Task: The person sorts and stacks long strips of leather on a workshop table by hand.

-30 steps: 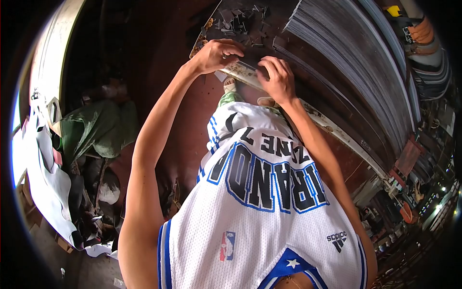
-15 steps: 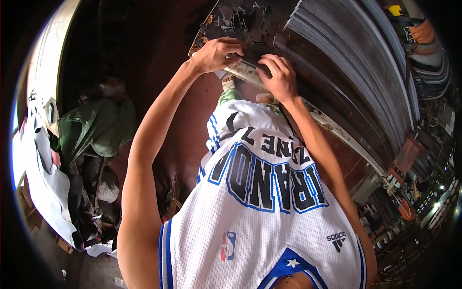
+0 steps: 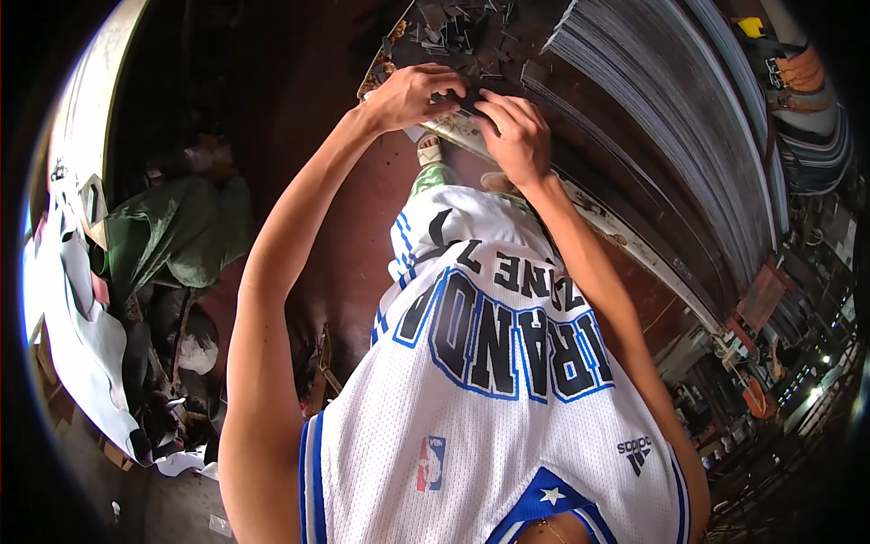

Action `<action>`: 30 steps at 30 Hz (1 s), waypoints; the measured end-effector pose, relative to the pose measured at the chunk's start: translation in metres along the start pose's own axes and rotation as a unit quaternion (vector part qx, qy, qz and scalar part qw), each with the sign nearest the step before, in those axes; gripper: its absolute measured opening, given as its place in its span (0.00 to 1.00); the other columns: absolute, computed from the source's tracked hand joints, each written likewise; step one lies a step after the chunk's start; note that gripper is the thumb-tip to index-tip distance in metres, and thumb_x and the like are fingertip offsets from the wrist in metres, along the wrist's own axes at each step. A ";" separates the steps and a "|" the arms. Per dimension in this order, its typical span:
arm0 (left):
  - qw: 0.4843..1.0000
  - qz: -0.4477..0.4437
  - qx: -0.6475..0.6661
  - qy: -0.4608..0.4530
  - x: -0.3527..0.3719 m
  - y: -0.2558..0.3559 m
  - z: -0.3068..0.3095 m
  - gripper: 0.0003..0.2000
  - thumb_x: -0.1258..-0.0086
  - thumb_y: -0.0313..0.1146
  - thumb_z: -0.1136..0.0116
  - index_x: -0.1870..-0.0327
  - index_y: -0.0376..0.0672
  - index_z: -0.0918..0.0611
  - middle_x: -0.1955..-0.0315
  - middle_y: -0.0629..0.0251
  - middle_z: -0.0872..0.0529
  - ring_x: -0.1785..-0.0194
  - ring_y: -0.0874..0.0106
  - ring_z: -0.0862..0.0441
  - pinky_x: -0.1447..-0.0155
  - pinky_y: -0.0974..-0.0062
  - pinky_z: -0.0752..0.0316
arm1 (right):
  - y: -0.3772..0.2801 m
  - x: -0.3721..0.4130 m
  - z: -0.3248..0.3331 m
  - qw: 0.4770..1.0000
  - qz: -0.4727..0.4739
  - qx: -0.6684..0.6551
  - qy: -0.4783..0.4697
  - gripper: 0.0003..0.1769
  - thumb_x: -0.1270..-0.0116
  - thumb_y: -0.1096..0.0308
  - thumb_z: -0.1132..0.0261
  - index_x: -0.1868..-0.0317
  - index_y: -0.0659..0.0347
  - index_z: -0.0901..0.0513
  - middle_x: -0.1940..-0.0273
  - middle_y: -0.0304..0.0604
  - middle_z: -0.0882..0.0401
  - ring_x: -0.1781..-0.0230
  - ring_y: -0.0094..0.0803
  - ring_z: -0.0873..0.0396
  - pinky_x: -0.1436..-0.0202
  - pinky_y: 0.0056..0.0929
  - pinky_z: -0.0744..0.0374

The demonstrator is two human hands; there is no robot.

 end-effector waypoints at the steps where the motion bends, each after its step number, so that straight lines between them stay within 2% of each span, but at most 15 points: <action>1: 1.000 -0.007 0.004 0.005 0.000 -0.001 0.000 0.12 0.35 0.33 0.34 0.53 0.41 0.17 0.54 0.61 0.15 0.52 0.56 0.17 0.48 0.60 0.20 | 0.000 -0.001 -0.002 1.000 -0.003 -0.004 -0.004 0.12 0.46 0.72 0.26 0.59 0.59 0.13 0.51 0.39 0.13 0.54 0.37 0.17 0.48 0.35 0.19; 6: 1.000 -0.014 0.008 0.008 0.002 -0.004 -0.001 0.11 0.35 0.31 0.33 0.53 0.41 0.16 0.54 0.61 0.15 0.53 0.57 0.16 0.49 0.62 0.20 | 0.003 -0.002 -0.008 1.000 -0.005 -0.018 -0.005 0.11 0.45 0.72 0.26 0.59 0.60 0.13 0.51 0.39 0.13 0.54 0.38 0.17 0.49 0.34 0.19; 11: 0.996 -0.024 0.079 0.033 0.002 -0.003 0.002 0.11 0.37 0.24 0.33 0.54 0.40 0.15 0.53 0.62 0.14 0.53 0.63 0.14 0.50 0.67 0.16 | 0.002 -0.003 -0.009 1.000 -0.007 -0.025 -0.004 0.11 0.45 0.72 0.26 0.60 0.60 0.13 0.51 0.39 0.14 0.54 0.38 0.17 0.49 0.34 0.18; 15: 0.996 -0.018 0.076 0.040 0.004 -0.003 0.002 0.10 0.37 0.23 0.33 0.54 0.39 0.14 0.53 0.62 0.14 0.54 0.64 0.13 0.51 0.68 0.15 | 0.002 -0.001 -0.007 1.000 -0.012 -0.028 -0.008 0.11 0.45 0.72 0.26 0.59 0.59 0.13 0.51 0.39 0.14 0.54 0.38 0.17 0.50 0.34 0.18; 18: 0.995 0.029 0.092 0.025 0.004 -0.005 0.003 0.10 0.37 0.23 0.34 0.55 0.39 0.13 0.53 0.62 0.14 0.56 0.63 0.13 0.52 0.69 0.15 | 0.004 -0.001 -0.007 1.000 -0.009 -0.028 -0.012 0.12 0.44 0.71 0.26 0.58 0.59 0.13 0.51 0.39 0.14 0.54 0.38 0.18 0.50 0.33 0.18; 27: 0.995 -0.023 0.074 0.065 0.007 -0.008 0.000 0.11 0.38 0.25 0.32 0.54 0.39 0.15 0.56 0.62 0.12 0.57 0.62 0.12 0.53 0.68 0.15 | -0.002 -0.008 -0.008 1.000 0.005 -0.030 0.000 0.12 0.45 0.71 0.26 0.59 0.58 0.13 0.51 0.38 0.14 0.55 0.37 0.17 0.50 0.33 0.18; 29: 0.996 0.034 0.076 0.033 0.007 -0.006 0.001 0.10 0.37 0.25 0.32 0.55 0.37 0.14 0.53 0.61 0.12 0.53 0.65 0.12 0.48 0.70 0.16 | -0.003 -0.009 -0.009 1.000 0.001 -0.027 0.001 0.12 0.45 0.71 0.25 0.59 0.59 0.13 0.52 0.38 0.13 0.55 0.37 0.17 0.51 0.33 0.18; 30: 0.996 0.034 0.076 0.033 0.007 -0.004 0.001 0.10 0.37 0.25 0.32 0.55 0.37 0.14 0.53 0.61 0.12 0.53 0.65 0.12 0.48 0.70 0.16 | -0.003 -0.010 -0.011 1.000 -0.004 -0.026 -0.002 0.12 0.45 0.71 0.25 0.59 0.58 0.12 0.52 0.38 0.13 0.54 0.37 0.17 0.51 0.33 0.18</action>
Point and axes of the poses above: each hand's wrist, its own x-axis away from the middle knuckle, its own z-axis out of the back of the hand, y = z × x, the point moved 1 cm from there along -x, towards the middle knuckle
